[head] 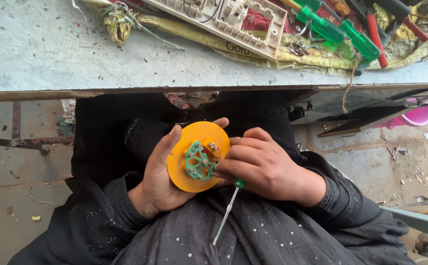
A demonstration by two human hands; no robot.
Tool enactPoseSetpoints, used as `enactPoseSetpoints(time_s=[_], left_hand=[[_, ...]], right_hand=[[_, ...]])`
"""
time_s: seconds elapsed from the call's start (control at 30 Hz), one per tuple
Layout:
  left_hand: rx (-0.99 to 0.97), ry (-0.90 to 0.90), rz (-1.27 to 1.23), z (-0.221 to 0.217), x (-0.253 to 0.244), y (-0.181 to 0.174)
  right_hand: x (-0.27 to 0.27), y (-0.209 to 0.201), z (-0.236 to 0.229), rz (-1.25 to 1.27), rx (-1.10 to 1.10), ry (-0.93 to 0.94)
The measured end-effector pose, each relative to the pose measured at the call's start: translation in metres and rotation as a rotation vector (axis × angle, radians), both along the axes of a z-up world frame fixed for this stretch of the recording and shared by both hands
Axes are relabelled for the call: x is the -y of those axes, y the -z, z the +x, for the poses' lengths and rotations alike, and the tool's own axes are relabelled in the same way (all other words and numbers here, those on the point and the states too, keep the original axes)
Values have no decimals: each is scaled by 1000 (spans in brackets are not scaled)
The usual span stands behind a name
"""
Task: The person uses a screwdriver to manipulate and adjust components on a small circuit board attached to an orange plastic base.
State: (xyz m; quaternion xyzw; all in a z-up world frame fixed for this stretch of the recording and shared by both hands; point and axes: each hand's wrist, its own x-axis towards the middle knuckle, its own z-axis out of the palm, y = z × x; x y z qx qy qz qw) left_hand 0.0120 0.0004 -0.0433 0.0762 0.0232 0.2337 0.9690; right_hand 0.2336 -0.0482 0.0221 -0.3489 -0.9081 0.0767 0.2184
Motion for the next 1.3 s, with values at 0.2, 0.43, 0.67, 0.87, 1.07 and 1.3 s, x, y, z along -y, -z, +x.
enactPoseSetpoints(time_s=[0.2, 0.43, 0.67, 0.87, 1.07, 1.3], left_hand=[[-18, 23, -39, 2, -1, -1], [-59, -23, -17, 1, 0, 0], [-49, -31, -17, 1, 0, 0], [-77, -22, -11, 3, -2, 1], [-83, -4, -22, 1, -1, 1], [-88, -13, -42, 4, -1, 3]], right_hand=[[0, 1, 2, -51, 58, -57], [2, 2, 0, -37, 24, 11], [4, 2, 0, -63, 11, 17], [3, 4, 0, -51, 56, -12], [5, 2, 0, -32, 19, 3], [4, 1, -1, 32, 86, -31]])
